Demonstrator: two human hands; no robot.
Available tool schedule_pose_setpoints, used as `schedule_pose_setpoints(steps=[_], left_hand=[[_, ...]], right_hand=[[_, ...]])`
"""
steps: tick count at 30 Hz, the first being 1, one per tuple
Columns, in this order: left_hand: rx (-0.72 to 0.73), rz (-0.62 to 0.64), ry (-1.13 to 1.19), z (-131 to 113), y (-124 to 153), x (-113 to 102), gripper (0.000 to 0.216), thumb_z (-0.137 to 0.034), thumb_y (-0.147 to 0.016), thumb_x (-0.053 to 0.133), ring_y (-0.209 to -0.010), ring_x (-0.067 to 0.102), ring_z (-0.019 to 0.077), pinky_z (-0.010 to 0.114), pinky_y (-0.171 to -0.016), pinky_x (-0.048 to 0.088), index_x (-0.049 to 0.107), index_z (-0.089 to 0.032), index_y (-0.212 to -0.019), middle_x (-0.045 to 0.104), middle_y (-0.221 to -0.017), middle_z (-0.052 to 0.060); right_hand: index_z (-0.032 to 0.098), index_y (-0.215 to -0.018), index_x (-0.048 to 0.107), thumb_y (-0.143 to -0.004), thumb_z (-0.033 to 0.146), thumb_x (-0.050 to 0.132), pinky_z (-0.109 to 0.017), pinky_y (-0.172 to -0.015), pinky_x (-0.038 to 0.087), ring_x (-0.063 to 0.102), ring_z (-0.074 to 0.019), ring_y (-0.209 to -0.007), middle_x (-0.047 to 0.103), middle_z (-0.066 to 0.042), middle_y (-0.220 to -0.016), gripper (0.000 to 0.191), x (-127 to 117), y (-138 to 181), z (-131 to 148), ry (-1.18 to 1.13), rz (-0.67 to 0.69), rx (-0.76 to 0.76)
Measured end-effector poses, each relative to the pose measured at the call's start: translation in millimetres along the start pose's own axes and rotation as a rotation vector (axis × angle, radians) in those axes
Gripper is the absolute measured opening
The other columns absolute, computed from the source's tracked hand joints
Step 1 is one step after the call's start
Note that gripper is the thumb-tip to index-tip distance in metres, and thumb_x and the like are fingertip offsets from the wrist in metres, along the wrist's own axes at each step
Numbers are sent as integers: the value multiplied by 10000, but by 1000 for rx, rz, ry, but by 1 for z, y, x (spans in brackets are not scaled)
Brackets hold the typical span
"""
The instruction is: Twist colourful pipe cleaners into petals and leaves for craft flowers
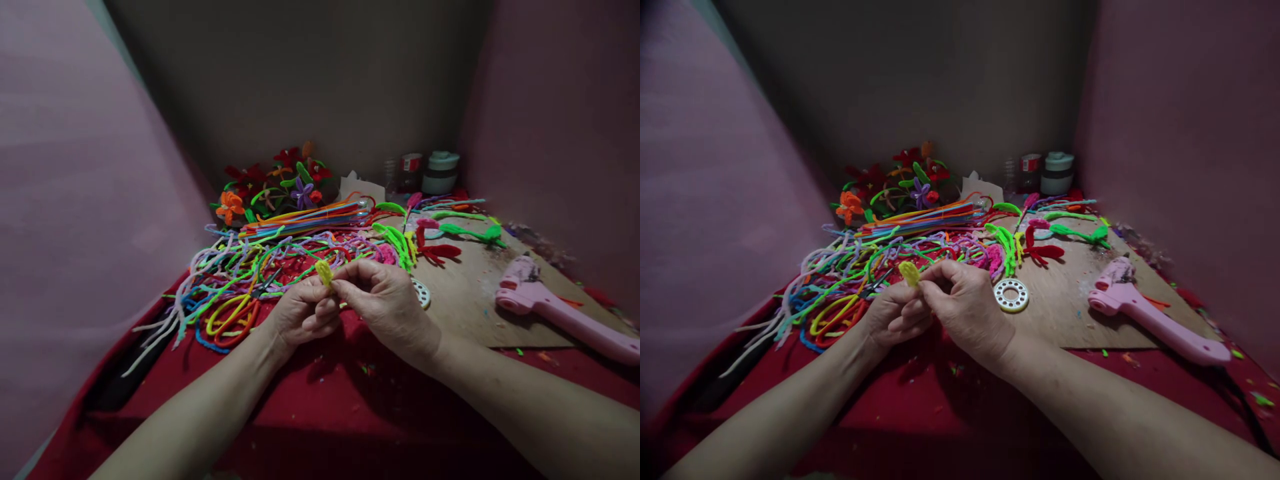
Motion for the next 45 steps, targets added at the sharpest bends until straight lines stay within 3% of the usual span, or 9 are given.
schedule_pose_setpoints(steps=[13,26,34,40,45], left_hand=[[41,-28,-23,2,-1,-1,112,-200,-815,511,-227,285,7,107,-289,301,544,-117,-747,451,-414,-64],[108,-87,5,0,-4,-5,88,-196,-849,475,-256,344,6,99,-304,306,531,-131,-830,498,-473,-58],[155,-83,-60,-3,-5,-1,116,-246,-808,548,-262,363,17,115,-305,304,509,-137,-794,507,-479,-54],[159,-88,-64,-4,-7,0,100,-231,-812,542,-265,363,14,115,-310,291,509,-137,-811,502,-482,-55],[162,-102,-85,-5,-6,1,74,-205,-829,517,-263,338,2,100,-309,281,524,-138,-860,500,-479,-58]], right_hand=[[161,-759,622,-768,184,528,-237,-605,468,579,-113,-613,634,-13,-684,97,-3,-1,0,92,-29,-70],[147,-781,620,-771,212,532,-247,-640,484,601,-122,-656,650,-22,-711,110,-5,-5,-3,31,-40,-8],[152,-706,600,-741,222,567,-222,-554,462,571,-105,-577,622,-4,-643,85,-8,-6,-4,10,-68,18],[155,-667,586,-734,157,541,-182,-518,430,539,-73,-532,582,26,-591,81,-11,-3,3,19,-143,-44],[154,-670,579,-725,156,539,-174,-497,417,525,-65,-517,580,32,-591,68,-10,-5,-2,-38,-128,14]])
Point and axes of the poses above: each hand's wrist, its own y-axis away from the middle knuckle, its own x-axis out of the palm, z = x × y, the point moved 7 cm from there along -y, towards the middle knuckle
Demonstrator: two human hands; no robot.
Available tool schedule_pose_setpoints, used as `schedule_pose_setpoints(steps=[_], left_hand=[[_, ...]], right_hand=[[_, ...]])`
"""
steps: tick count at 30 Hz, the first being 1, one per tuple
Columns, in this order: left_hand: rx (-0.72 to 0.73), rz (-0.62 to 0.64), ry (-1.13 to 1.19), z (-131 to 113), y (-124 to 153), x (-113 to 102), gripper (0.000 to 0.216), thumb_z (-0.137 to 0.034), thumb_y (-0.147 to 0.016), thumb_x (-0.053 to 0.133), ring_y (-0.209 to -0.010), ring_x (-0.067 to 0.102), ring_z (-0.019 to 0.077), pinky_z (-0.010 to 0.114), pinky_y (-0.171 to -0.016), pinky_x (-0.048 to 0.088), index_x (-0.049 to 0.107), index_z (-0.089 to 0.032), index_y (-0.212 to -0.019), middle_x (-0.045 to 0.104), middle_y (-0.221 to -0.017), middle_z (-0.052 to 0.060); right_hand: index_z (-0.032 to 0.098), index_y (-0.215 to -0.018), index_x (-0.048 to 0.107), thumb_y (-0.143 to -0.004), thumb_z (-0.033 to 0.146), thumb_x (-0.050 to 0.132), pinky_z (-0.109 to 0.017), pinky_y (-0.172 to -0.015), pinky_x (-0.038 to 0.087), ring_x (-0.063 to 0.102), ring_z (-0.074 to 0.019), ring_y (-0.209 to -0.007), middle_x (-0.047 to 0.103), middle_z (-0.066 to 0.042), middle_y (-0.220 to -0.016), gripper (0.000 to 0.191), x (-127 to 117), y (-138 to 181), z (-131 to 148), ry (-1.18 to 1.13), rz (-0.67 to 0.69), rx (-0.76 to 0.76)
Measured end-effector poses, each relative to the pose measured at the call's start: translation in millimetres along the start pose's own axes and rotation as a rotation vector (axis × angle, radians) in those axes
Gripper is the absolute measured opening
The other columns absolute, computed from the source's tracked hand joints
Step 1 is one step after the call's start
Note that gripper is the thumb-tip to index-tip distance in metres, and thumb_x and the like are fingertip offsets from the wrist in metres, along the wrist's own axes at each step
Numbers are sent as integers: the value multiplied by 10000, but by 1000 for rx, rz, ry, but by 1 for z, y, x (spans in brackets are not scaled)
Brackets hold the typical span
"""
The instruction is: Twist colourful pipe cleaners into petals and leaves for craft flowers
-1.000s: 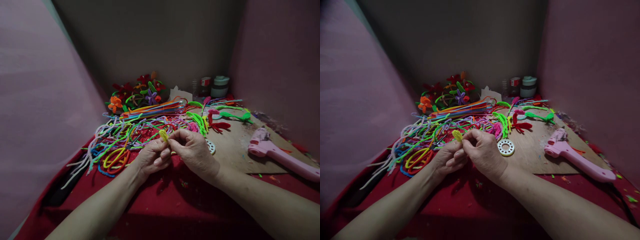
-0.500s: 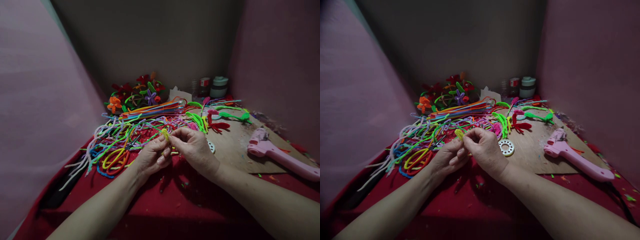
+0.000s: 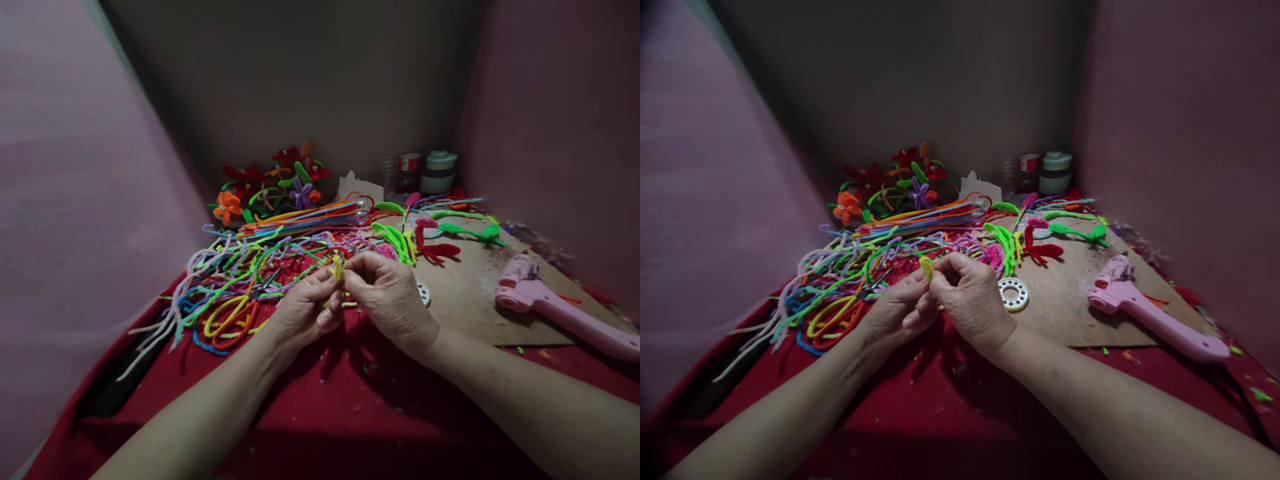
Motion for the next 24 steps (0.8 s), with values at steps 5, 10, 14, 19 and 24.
schedule_pose_setpoints(steps=[5,10,14,19,24], left_hand=[[19,-32,-47,-1,2,-3,85,-211,-818,538,-272,297,1,108,-315,258,520,-158,-881,483,-483,-70],[104,-130,-179,-10,4,-5,111,-249,-789,577,-294,335,9,118,-330,272,509,-166,-814,504,-501,-65],[277,-280,-468,-28,13,-1,114,-273,-795,566,-333,430,43,142,-338,311,521,-169,-780,555,-544,-42],[639,-497,-968,-55,42,7,36,-227,-775,580,-430,486,64,171,-448,398,591,-201,-798,579,-612,-34],[808,-509,-1355,-60,57,20,169,-158,-721,621,-677,571,125,206,-677,427,687,-238,-854,656,-751,30]], right_hand=[[153,-625,538,-713,167,527,-176,-402,357,448,-54,-409,530,47,-497,89,5,-4,-16,-179,74,176],[158,-611,502,-689,176,541,-187,-349,325,424,-64,-377,512,49,-491,88,12,-5,-24,-409,122,283],[150,-648,536,-670,160,562,-179,-373,337,434,-59,-404,519,47,-512,35,10,-5,-23,-445,93,299],[143,-656,581,-670,205,592,-189,-373,338,446,-65,-406,559,23,-537,64,17,1,-29,-508,167,406],[135,-678,639,-671,250,636,-216,-459,405,513,-88,-512,593,-9,-646,116,24,6,-21,-636,281,384]])
Point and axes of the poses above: each hand's wrist, its own y-axis away from the middle knuckle, its own x-axis out of the palm, z = x × y, the point moved 7 cm from there along -y, towards the middle knuckle
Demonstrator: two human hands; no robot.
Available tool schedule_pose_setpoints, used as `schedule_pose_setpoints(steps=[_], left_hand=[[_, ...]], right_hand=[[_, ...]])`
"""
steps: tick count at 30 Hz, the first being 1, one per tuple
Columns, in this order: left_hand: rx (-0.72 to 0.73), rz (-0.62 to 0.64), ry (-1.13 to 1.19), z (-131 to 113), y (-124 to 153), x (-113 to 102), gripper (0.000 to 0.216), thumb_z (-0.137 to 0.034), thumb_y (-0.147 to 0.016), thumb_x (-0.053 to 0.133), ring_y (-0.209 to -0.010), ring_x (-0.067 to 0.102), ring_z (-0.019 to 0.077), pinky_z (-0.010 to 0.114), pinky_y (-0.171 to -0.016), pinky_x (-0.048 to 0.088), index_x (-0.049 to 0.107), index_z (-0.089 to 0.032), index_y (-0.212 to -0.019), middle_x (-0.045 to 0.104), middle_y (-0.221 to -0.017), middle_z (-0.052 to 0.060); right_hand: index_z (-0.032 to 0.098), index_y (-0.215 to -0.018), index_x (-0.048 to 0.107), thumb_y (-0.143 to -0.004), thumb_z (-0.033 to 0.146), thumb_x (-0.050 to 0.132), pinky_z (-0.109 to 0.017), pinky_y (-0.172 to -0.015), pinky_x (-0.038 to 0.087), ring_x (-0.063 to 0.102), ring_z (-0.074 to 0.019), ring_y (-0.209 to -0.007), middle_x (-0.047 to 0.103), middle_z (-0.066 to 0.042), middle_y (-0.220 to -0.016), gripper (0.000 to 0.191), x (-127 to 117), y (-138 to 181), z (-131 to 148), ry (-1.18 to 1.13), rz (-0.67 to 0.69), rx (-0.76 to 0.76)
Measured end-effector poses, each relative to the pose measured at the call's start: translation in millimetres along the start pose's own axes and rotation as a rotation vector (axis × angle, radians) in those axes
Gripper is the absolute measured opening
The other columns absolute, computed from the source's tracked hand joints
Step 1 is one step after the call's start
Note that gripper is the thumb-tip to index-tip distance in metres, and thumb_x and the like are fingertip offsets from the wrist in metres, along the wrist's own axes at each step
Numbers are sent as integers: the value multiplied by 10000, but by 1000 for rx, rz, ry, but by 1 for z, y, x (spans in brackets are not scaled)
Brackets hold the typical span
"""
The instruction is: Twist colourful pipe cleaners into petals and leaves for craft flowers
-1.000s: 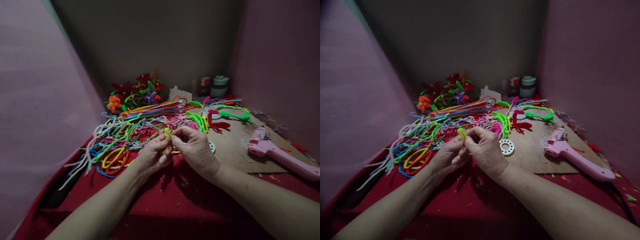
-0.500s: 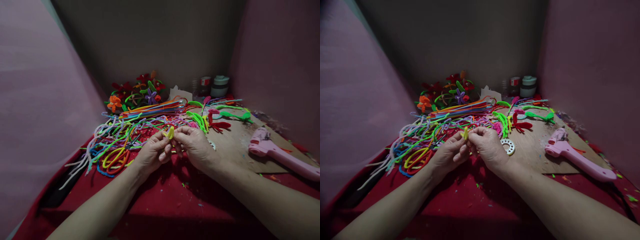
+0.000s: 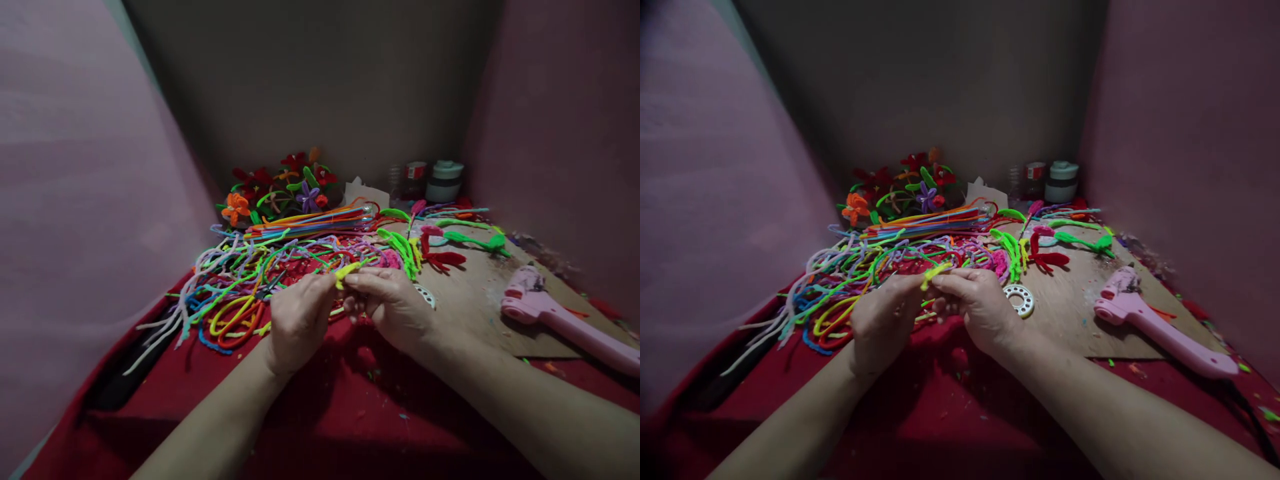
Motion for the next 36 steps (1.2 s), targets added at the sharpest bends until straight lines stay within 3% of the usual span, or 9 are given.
schedule_pose_setpoints(steps=[3,11,15,18,22,25,29,32,36], left_hand=[[86,91,-108,-5,1,6,222,-169,-741,595,-758,586,149,227,-721,429,689,-250,-926,670,-843,64],[169,125,-181,-12,2,10,261,-141,-808,494,-858,580,151,239,-766,445,616,-230,-1022,624,-941,69],[72,43,-289,-8,7,-18,160,-179,-816,486,-899,566,160,259,-800,443,590,-207,-935,592,-961,66],[-96,37,-456,19,16,-54,143,-235,-829,459,-903,562,171,286,-842,426,565,-202,-919,594,-958,54],[-309,221,-735,71,33,-93,232,-305,-827,420,-936,540,223,337,-844,409,546,-162,-960,592,-969,88],[-390,428,-825,97,43,-99,243,-335,-812,418,-862,549,222,328,-782,419,540,-161,-932,600,-910,84],[-379,543,-899,100,40,-90,199,-254,-779,429,-863,539,218,315,-778,397,534,-158,-918,600,-919,99],[-420,637,-916,101,34,-84,137,-172,-734,411,-755,536,195,287,-683,380,529,-163,-803,595,-820,83],[-459,701,-861,102,25,-91,71,-188,-709,401,-663,504,161,252,-593,337,472,-184,-710,550,-720,29]], right_hand=[[136,-646,634,-667,276,660,-226,-503,409,498,-87,-527,563,5,-623,144,-1,0,1,-6,-18,-21],[145,-648,615,-663,203,612,-207,-477,356,447,-73,-501,520,31,-561,60,-6,-4,5,76,-59,-52],[148,-631,575,-637,193,593,-204,-439,375,483,-82,-466,553,20,-543,49,-8,-5,4,71,-74,1],[153,-681,552,-634,210,599,-205,-428,400,538,-97,-470,603,-1,-588,88,-8,-5,-2,55,-59,79],[151,-692,526,-634,210,615,-176,-385,352,530,-82,-449,636,-22,-634,121,-8,-5,-4,81,-60,98],[150,-728,544,-623,203,640,-173,-378,324,509,-71,-438,644,-24,-649,151,-9,-5,-8,85,-55,117],[155,-720,565,-601,179,664,-179,-392,318,491,-66,-446,638,-9,-644,157,-11,-7,-12,61,-39,142],[154,-700,567,-585,163,669,-179,-398,310,471,-59,-438,610,11,-600,154,-13,-7,-13,43,-52,158],[159,-656,521,-560,155,683,-182,-397,301,457,-61,-431,566,28,-553,188,-13,-7,-11,3,-62,153]])
Point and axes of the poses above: each hand's wrist, its own y-axis away from the middle knuckle, its own x-axis out of the palm, z = x × y, the point moved 7 cm from there along -y, towards the middle knuckle
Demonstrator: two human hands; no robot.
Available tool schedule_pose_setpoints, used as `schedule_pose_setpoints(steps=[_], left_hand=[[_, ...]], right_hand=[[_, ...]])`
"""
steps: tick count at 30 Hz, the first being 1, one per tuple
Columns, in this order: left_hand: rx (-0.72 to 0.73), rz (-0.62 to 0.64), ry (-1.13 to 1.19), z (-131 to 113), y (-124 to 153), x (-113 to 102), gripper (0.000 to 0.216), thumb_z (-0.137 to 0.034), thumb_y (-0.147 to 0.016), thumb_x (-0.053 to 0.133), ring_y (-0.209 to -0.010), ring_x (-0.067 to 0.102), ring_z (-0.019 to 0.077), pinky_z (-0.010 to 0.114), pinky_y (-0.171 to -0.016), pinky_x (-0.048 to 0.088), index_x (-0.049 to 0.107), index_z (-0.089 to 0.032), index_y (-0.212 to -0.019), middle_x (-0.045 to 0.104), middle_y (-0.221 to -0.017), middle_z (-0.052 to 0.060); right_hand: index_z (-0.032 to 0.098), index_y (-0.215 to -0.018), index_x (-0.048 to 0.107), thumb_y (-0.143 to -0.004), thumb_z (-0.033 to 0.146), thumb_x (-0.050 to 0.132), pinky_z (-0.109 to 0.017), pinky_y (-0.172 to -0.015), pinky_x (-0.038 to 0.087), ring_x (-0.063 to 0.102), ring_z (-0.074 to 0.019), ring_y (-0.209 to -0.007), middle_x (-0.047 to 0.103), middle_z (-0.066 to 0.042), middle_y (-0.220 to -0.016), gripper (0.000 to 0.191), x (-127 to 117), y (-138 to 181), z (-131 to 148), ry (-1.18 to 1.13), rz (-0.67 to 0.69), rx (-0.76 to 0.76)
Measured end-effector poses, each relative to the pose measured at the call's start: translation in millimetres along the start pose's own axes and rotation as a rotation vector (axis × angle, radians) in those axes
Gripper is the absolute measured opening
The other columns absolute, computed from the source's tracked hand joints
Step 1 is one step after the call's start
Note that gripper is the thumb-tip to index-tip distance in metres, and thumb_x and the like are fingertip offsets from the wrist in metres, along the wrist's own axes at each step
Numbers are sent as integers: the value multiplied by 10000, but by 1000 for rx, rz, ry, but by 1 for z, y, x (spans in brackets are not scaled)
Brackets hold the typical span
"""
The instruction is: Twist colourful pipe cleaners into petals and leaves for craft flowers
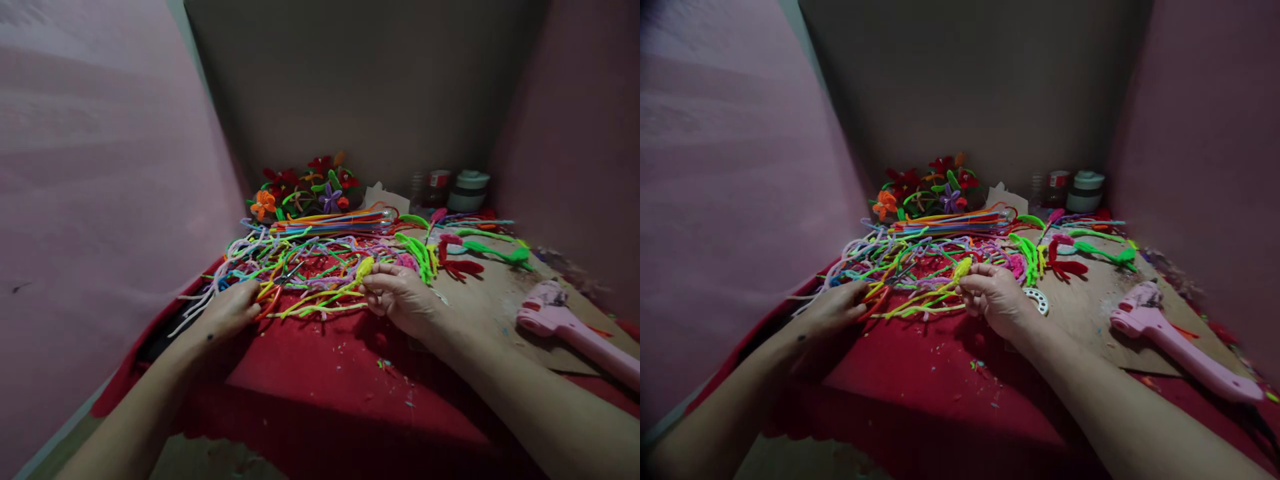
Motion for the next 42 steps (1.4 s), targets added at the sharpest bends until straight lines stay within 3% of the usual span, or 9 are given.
schedule_pose_setpoints(steps=[6,14,17,23,27,42], left_hand=[[6,-8,36,-2,7,-9,104,-294,-728,414,-579,465,142,239,-544,302,419,-200,-685,490,-616,-17],[123,-162,-16,-25,19,-19,94,-284,-780,362,-570,449,146,261,-576,310,410,-205,-761,508,-655,6],[183,-154,-95,-48,29,-23,120,-260,-792,339,-539,428,149,273,-553,277,443,-202,-785,499,-613,7],[215,9,-69,-84,37,-26,222,-239,-846,231,-544,417,146,265,-531,287,411,-208,-721,499,-644,7],[234,61,-134,-85,34,-24,233,-194,-844,224,-570,430,149,272,-555,300,413,-198,-707,504,-672,21],[400,22,-323,-90,44,-19,237,-73,-829,303,-624,472,162,298,-624,331,514,-170,-787,550,-709,41]], right_hand=[[157,-643,507,-542,156,701,-173,-389,291,443,-56,-425,518,49,-512,219,2,1,2,-54,15,21],[137,-588,525,-593,167,641,-164,-330,237,401,-42,-369,517,28,-480,120,7,2,0,-73,104,89],[135,-593,529,-606,163,618,-153,-317,223,400,-40,-361,528,19,-485,94,8,3,-3,-88,148,136],[135,-541,519,-592,147,591,-138,-286,217,391,-39,-331,518,16,-444,89,15,11,-8,-93,278,272],[131,-530,522,-593,154,575,-142,-266,228,392,-50,-298,517,7,-409,86,17,12,-11,-55,338,314],[122,-506,522,-581,199,622,-144,-252,260,440,-64,-298,533,-1,-426,146,15,13,-21,-3,365,386]])
Point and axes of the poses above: each hand's wrist, its own y-axis away from the middle knuckle, its own x-axis out of the palm, z = x × y, the point moved 7 cm from there along -y, towards the middle knuckle
